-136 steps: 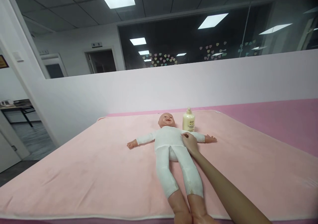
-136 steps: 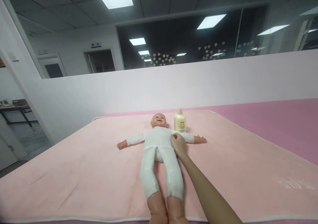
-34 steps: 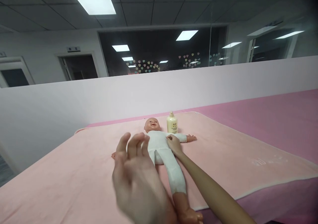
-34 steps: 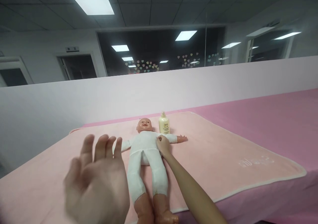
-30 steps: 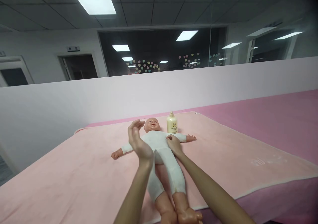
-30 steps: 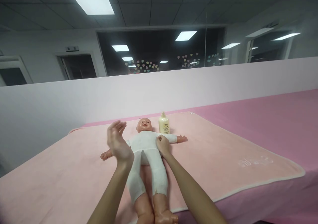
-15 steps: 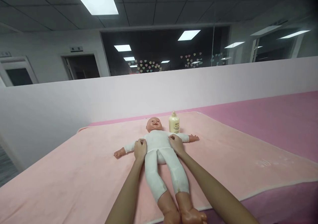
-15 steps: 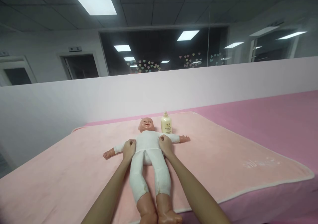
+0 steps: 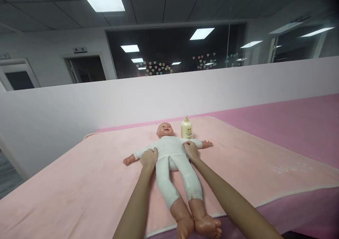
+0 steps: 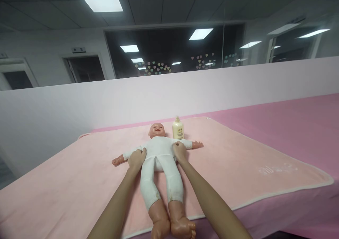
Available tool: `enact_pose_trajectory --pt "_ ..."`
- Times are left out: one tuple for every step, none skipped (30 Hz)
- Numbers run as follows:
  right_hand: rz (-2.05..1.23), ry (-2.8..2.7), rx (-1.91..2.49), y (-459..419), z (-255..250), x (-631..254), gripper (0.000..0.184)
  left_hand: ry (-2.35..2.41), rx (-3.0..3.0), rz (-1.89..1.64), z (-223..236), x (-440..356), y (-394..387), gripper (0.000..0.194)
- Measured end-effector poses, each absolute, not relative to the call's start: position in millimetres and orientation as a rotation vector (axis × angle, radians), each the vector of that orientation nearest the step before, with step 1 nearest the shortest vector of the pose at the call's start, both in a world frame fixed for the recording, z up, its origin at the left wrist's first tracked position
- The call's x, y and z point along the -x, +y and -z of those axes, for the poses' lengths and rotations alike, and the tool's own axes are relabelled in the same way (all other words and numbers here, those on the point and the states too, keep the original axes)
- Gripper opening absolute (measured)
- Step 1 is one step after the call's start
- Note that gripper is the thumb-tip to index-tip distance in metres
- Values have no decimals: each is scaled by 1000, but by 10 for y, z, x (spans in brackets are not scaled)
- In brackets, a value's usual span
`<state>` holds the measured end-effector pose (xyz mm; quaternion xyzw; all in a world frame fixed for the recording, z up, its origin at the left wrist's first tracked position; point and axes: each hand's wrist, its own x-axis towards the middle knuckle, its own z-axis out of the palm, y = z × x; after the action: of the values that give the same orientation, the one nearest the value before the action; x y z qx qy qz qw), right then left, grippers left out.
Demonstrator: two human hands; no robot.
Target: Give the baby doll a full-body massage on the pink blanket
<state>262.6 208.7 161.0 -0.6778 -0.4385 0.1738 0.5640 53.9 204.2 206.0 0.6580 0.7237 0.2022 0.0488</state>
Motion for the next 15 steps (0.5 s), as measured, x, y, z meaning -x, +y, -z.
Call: enact_pose_trajectory --pt "-405 -1036 1590 2078 -1610 -2620 19 2198 -2001 -608 -2069 -538 2034 57" --pt "-386 -1044 1588 2067 -1614 -2615 20 2201 -2007 -603 -2081 -537 2023 56" --pt "-352 -1056 1585 2057 -1623 -2612 20 2211 -2030 -607 -2098 -539 2008 55" --pt "-308 -1069 1577 2051 -1640 -2615 22 2225 -2069 -634 -2120 -546 1990 52" --pt "-256 -1078 1557 2053 -1669 -2625 23 2224 -2118 -689 -2147 -561 1971 48" --pt "-199 -1075 1527 2064 -1711 -2643 25 2182 -2173 -774 -2181 -586 1952 44" --pt "-139 -1063 1488 2087 -1770 -2670 27 2076 -2223 -877 -2221 -624 1935 40" --pt "-74 -1046 1443 2121 -1845 -2707 28 1905 -2253 -979 -2268 -678 1923 36" --pt "-7 -1028 1395 2166 -1936 -2753 29 1690 -2252 -1055 -2324 -749 1918 33" --pt "59 -1011 1348 2218 -2041 -2808 29 1464 -2217 -1088 -2387 -836 1922 31" --pt "120 -1009 1305 2277 -2155 -2871 30 1262 -2144 -1088 -2458 -939 1939 30" --pt "169 -1017 1265 2340 -2275 -2939 32 1113 -2039 -1064 -2535 -1054 1969 30" --pt "197 -1031 1233 2406 -2394 -3012 36 1012 -1905 -1032 -2615 -1179 2015 33" --pt "203 -1070 1216 2471 -2509 -3086 40 944 -1749 -1001 -2696 -1307 2075 37" --pt "194 -1129 1217 2535 -2614 -3159 44 900 -1594 -966 -2772 -1435 2147 42"
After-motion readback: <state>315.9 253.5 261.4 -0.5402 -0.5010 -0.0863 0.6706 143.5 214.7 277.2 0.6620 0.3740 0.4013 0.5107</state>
